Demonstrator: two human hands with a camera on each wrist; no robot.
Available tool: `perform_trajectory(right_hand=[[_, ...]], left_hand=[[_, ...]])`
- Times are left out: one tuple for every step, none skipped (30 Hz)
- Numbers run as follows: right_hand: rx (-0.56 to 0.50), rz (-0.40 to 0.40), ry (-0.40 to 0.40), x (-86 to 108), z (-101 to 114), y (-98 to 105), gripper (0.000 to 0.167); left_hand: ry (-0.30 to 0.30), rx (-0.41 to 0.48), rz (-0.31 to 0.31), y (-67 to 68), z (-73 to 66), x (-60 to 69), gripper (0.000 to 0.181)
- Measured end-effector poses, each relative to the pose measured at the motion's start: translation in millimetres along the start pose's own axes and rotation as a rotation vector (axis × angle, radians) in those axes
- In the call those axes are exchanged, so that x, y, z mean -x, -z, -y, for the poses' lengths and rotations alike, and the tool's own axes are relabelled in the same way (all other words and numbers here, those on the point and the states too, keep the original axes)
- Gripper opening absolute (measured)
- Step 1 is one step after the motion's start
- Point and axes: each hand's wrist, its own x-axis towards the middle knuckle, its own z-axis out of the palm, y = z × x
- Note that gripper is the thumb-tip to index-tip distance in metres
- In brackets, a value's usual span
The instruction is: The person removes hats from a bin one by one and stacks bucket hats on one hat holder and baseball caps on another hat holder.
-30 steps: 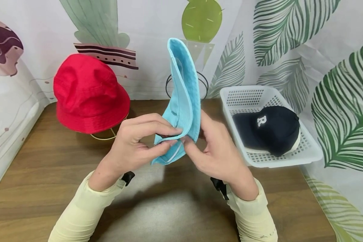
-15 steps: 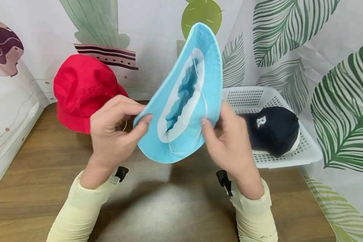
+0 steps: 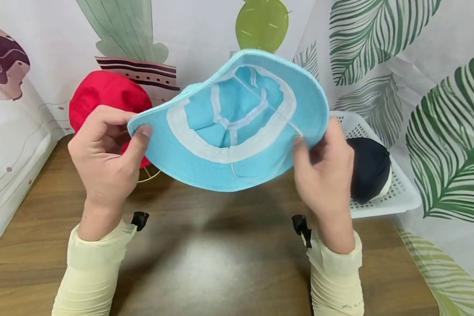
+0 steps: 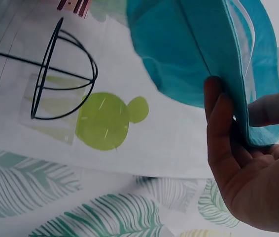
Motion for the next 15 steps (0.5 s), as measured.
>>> perform_trajectory(right_hand=[[-0.003,-0.017,-0.005,-0.8,-1.8,0.8,0.028],[0.007,-0.034,-0.007,-1.7,-3.7,1.9,0.027],[0.027,-0.052,-0.006,-2.6,-5.7,3.0,0.025],[0.045,-0.067,-0.007,-3.4,-7.8,4.0,0.022],[0.06,-0.081,-0.005,-4.3,-9.7,5.0,0.019],[0.075,-0.09,-0.004,-5.3,-11.5,5.8,0.017],[0.089,-0.095,-0.002,-6.2,-13.1,6.6,0.017],[0.093,-0.097,0.0,-7.0,-14.5,7.2,0.017],[0.084,-0.093,-0.001,-7.5,-15.6,7.7,0.016],[0.062,-0.085,-0.006,-7.9,-16.3,7.9,0.015],[0.037,-0.079,-0.011,-8.3,-17.1,7.9,0.014],[0.003,-0.071,-0.022,-8.4,-17.6,7.8,0.011],[-0.024,-0.067,-0.035,-8.3,-18.1,7.7,0.009],[-0.051,-0.063,-0.053,-8.2,-18.7,7.5,0.008],[-0.067,-0.062,-0.068,-8.1,-19.3,7.0,0.009]], left_hand=[[0.011,-0.007,-0.004,1.6,1.4,-0.6,0.017],[0.027,-0.015,-0.007,3.3,2.9,-1.2,0.017],[0.043,-0.024,-0.008,4.9,4.2,-1.7,0.017],[0.059,-0.032,-0.007,6.4,5.5,-2.2,0.017],[0.075,-0.036,-0.006,7.7,6.8,-2.5,0.017],[0.089,-0.035,-0.006,8.7,7.8,-2.9,0.017],[0.102,-0.033,-0.006,9.5,8.5,-3.3,0.016],[0.114,-0.029,-0.005,10.1,8.6,-3.9,0.017],[0.12,-0.025,-0.003,10.3,8.3,-4.4,0.016],[0.123,-0.02,-0.003,10.3,8.1,-4.9,0.016],[0.127,-0.013,-0.006,10.1,7.7,-5.4,0.016],[0.128,-0.002,-0.01,9.8,7.1,-5.9,0.015],[0.13,0.005,-0.015,9.6,6.3,-6.1,0.015],[0.131,0.014,-0.022,9.4,5.8,-6.4,0.014],[0.13,0.024,-0.031,9.3,5.5,-6.5,0.014]])
